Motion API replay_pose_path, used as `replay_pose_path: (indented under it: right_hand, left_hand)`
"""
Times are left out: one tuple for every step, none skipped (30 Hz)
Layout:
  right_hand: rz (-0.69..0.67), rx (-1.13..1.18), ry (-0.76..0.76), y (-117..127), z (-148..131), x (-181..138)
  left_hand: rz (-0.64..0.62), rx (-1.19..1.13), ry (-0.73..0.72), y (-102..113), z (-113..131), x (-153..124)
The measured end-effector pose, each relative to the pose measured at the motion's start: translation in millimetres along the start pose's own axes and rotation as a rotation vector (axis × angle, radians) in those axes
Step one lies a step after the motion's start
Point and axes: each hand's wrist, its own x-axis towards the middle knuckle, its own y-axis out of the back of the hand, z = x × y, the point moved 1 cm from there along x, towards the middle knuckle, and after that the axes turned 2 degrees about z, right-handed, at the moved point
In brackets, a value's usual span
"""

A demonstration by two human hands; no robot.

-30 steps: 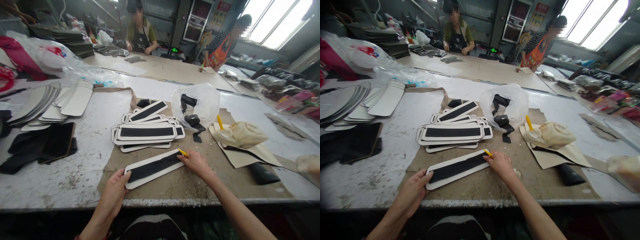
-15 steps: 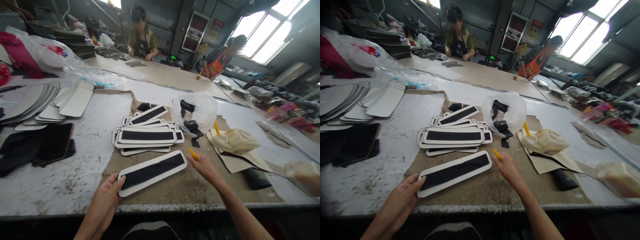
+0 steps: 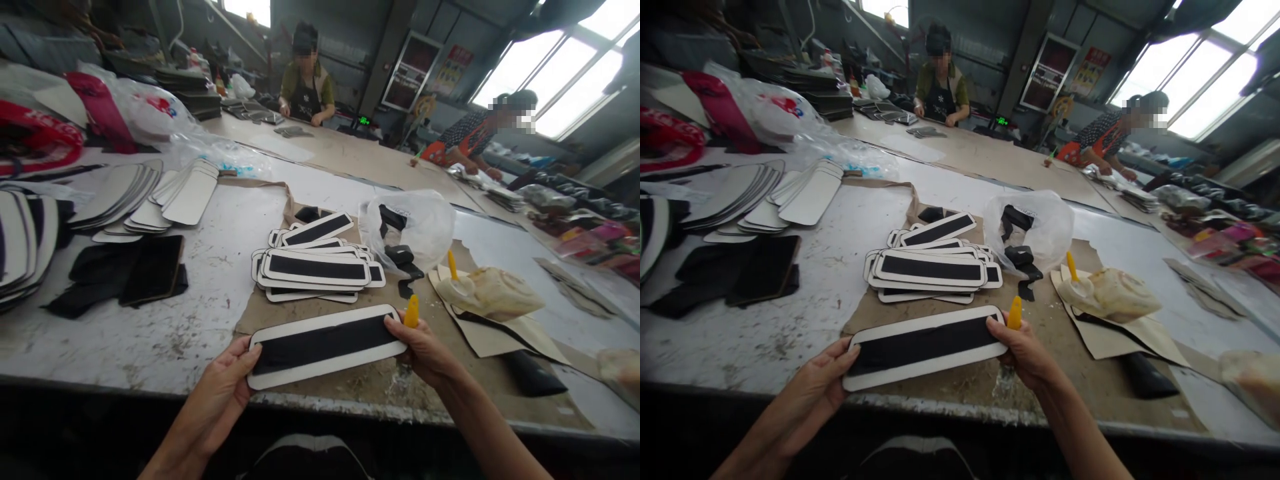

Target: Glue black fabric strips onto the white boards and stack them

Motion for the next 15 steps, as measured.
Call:
replay_pose_path:
  right_hand:
    - [0.000,0.041,-0.012,0,0,-2]
    - [-0.001,0.071,-0.022,0,1,-3]
    - [0.001,0.091,-0.029,-1,1,-4]
    - [0.007,0.103,-0.032,-1,0,-4]
    - [0.015,0.105,-0.033,-1,0,-5]
    - [0.026,0.099,-0.033,-2,0,-5]
    - [0.036,0.083,-0.031,-3,0,-5]
    - [0.043,0.058,-0.026,-3,-1,-4]
    - [0.048,0.025,-0.019,-4,-1,-4]
    - [0.054,-0.013,-0.010,-5,-1,-3]
    - [0.062,-0.051,0.002,-7,-1,-3]
    - [0.074,-0.084,0.013,-9,0,-3]
    - [0.086,-0.109,0.023,-10,0,-3]
    - [0.097,-0.123,0.032,-13,1,-3]
    - [0.101,-0.126,0.036,-15,2,-3]
  left_hand:
    - [-0.012,-0.018,0.017,1,0,0]
    - [-0.022,-0.035,0.028,2,-1,-1]
    - [-0.034,-0.050,0.033,2,-2,-1]
    - [-0.048,-0.061,0.032,3,-2,0]
    - [-0.063,-0.068,0.028,3,-3,0]
    - [-0.074,-0.073,0.022,3,-3,0]
    - [-0.081,-0.076,0.013,4,-2,-1]
    - [-0.083,-0.080,0.002,4,-2,-1]
    - [-0.081,-0.087,-0.012,5,-1,-2]
    - [-0.081,-0.100,-0.028,5,0,-2]
    - [-0.087,-0.119,-0.043,6,1,-3]
    - [-0.098,-0.143,-0.053,6,1,-4]
    - [-0.115,-0.167,-0.058,7,1,-5]
    - [-0.132,-0.188,-0.064,7,1,-6]
    - [-0.146,-0.201,-0.073,7,0,-6]
